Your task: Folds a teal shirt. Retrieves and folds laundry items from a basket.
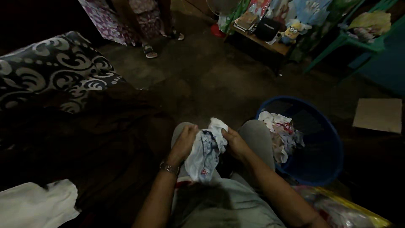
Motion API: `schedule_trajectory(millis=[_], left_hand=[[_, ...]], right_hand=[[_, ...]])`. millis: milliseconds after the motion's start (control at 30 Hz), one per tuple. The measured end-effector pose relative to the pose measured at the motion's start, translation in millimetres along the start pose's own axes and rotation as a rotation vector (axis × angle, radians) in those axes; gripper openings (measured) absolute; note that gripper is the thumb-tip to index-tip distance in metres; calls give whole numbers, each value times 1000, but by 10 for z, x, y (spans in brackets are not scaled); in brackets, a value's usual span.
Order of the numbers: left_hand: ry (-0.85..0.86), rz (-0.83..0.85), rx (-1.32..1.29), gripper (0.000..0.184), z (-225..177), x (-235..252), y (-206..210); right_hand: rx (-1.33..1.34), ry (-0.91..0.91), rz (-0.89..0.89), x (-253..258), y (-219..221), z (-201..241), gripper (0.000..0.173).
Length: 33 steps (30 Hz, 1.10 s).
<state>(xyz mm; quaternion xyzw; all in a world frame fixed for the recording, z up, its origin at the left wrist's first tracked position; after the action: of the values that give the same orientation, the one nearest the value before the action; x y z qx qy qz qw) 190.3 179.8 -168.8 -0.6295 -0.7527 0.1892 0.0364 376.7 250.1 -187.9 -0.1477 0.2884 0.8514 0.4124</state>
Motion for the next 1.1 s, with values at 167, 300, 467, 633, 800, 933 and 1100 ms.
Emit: schedule_trajectory(millis=[167,300,467,633,800,933,1100], left_hand=[[-90,264,-13,50,112,-201,357],[-19,107,-477,24,151,-180,604],[109,-184,-429,23,-21,-34,255],[141,-243,22,28,-323,42,-162],[216,-79,-101,33,-566,138,187],[383,134,308,40,-671,204,525],[616,284,443,34,-802,11,773]], right_hand=[[31,-48,60,-104,-15,57,27],[-70,-77,52,-282,-42,221,29],[-225,-192,-309,-458,-435,503,30],[-418,-176,-519,-501,-788,588,25],[-823,-489,-616,-452,-547,370,37],[-749,-428,-364,-339,-148,83,32],[-444,-93,-324,-308,-18,50,34]])
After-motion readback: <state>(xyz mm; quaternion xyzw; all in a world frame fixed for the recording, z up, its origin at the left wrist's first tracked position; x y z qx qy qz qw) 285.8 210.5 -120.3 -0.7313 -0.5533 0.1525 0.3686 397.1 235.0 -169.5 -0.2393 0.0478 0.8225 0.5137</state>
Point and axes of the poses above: each hand's wrist, its own x-axis towards the middle knuckle, its own y-axis out of the palm, z = x × y, the point moved 3 cm from there along x, towards the middle knuckle, and after that the axes turned 14 degrees about y, right-handed, at the moved point
